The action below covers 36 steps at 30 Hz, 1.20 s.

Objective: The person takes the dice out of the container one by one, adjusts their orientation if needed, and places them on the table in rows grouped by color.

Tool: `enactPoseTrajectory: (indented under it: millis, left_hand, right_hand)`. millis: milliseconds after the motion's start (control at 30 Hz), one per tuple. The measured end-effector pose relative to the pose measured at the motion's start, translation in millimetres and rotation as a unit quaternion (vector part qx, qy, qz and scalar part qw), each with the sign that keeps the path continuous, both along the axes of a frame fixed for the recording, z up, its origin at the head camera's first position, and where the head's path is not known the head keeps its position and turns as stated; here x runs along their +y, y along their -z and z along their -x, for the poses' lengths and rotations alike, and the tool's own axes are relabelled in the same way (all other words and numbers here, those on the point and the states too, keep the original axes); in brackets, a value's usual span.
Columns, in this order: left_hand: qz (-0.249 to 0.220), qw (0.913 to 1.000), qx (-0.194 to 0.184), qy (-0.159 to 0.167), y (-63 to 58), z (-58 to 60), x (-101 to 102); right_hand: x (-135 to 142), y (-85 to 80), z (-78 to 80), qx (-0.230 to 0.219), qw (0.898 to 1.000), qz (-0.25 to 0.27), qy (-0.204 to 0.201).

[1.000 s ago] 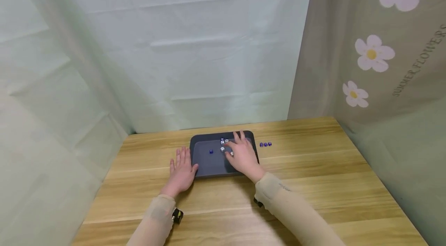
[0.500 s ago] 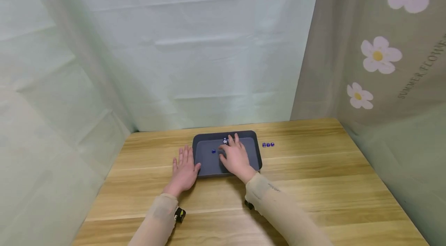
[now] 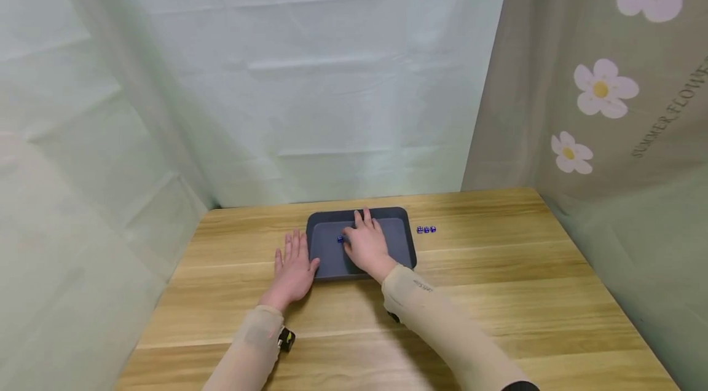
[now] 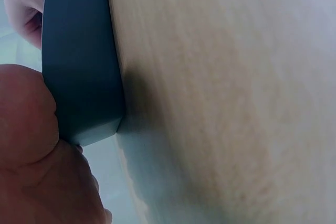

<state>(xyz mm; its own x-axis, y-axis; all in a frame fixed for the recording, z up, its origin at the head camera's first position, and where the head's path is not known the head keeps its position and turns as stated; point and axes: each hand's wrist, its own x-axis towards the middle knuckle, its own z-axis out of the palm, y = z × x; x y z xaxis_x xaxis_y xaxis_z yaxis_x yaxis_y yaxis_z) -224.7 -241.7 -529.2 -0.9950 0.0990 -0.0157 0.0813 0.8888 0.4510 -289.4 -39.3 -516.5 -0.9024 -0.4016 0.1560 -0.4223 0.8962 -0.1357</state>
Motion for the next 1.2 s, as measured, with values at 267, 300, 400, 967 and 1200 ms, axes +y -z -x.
enactPoseTrajectory:
  millis: [267,300,400,967,1200]
  left_hand:
    - [0.010,0.9999,-0.003,-0.001,8.7,3.6,-0.8]
    - [0.010,0.9999,-0.003,-0.002,8.5,3.4,-0.6]
    - [0.007,1.0000,-0.005,-0.002,5.0,2.0,0.9]
    - [0.007,1.0000,0.004,0.003,12.2,9.5,-3.3]
    - [0.003,1.0000,0.002,0.001,13.1,7.7,-6.2]
  right_hand:
    - [-3.5,-7.1,3.0,-0.005,1.000,-0.024,-0.011]
    - [-5.0,-6.7,3.4,-0.008,1.000,-0.027,-0.012]
    - [-10.0,-5.2,4.4,-0.014,0.999,-0.036,-0.015]
    - [-23.6,-0.8,13.4,-0.018,0.997,-0.071,0.001]
    - [-27.3,0.6,12.2,-0.012,0.997,-0.079,0.009]
